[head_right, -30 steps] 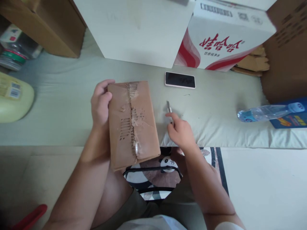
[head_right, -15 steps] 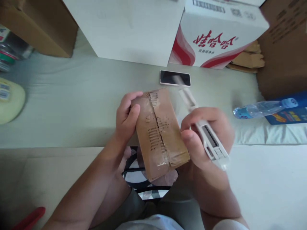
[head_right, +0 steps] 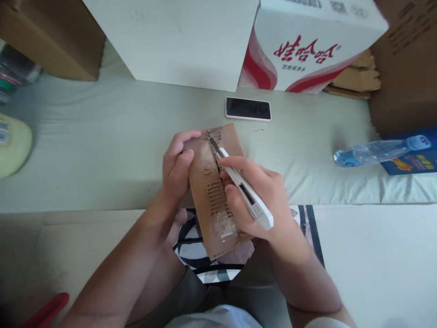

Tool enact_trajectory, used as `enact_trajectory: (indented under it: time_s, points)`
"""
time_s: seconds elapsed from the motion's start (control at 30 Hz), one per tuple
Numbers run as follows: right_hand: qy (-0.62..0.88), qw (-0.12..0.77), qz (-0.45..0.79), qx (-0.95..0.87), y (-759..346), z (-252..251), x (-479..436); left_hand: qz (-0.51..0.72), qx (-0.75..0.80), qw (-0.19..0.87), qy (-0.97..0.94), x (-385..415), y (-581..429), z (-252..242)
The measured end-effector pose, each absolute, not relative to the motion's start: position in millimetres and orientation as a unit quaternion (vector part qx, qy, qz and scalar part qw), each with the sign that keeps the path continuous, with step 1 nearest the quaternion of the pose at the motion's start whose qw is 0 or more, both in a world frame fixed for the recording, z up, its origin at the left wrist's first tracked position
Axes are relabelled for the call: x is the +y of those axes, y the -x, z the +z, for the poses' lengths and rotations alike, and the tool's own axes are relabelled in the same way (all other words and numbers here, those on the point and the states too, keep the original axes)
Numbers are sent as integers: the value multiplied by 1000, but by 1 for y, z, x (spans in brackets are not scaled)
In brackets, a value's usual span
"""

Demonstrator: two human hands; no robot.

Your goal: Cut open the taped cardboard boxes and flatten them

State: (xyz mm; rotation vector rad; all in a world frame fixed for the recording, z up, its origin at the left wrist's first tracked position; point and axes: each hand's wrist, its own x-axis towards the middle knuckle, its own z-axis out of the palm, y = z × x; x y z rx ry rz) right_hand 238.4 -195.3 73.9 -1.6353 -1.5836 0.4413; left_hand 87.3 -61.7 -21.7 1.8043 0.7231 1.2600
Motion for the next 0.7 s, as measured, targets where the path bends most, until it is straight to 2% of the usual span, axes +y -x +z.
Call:
enact_trajectory:
  time_s: [0.17, 0.4, 0.7]
  points:
    - [655, 375, 146, -639, -237, 74, -194, 537, 256, 402, -696, -57, -91, -30]
    - [653, 376, 130, -645, -235, 74, -194, 500, 283, 393, -718, -58, -89, -27]
    - [652, 363, 115, -655, -236, 73, -192, 529, 248, 398, -707, -57, -89, -27]
